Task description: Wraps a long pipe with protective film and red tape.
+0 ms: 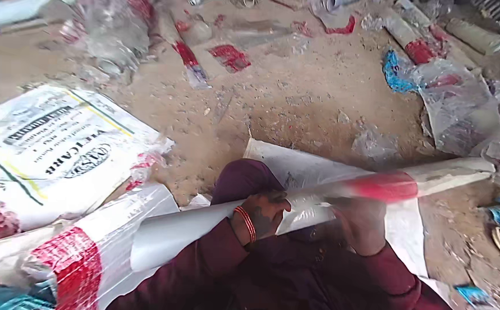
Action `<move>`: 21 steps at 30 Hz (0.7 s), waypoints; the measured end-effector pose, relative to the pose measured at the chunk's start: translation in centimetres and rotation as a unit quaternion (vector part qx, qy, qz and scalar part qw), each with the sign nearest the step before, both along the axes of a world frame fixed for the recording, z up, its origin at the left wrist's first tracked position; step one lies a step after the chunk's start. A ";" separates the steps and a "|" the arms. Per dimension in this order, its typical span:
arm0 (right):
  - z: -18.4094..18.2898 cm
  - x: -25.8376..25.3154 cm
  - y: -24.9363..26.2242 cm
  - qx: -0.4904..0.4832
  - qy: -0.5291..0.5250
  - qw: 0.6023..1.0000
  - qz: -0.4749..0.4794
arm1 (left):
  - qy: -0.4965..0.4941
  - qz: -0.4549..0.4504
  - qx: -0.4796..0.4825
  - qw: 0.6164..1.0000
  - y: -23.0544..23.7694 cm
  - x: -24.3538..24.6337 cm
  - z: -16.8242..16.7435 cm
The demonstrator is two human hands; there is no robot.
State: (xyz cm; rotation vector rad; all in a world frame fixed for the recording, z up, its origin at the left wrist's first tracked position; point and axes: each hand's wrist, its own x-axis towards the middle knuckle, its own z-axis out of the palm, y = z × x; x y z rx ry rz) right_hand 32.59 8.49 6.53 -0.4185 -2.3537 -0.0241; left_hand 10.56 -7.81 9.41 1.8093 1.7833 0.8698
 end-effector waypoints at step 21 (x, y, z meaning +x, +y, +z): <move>-7.2 -3.2 1.6 -0.114 0.219 0.956 -0.157 | 0.312 -0.465 -0.039 0.828 7.5 -3.2 4.7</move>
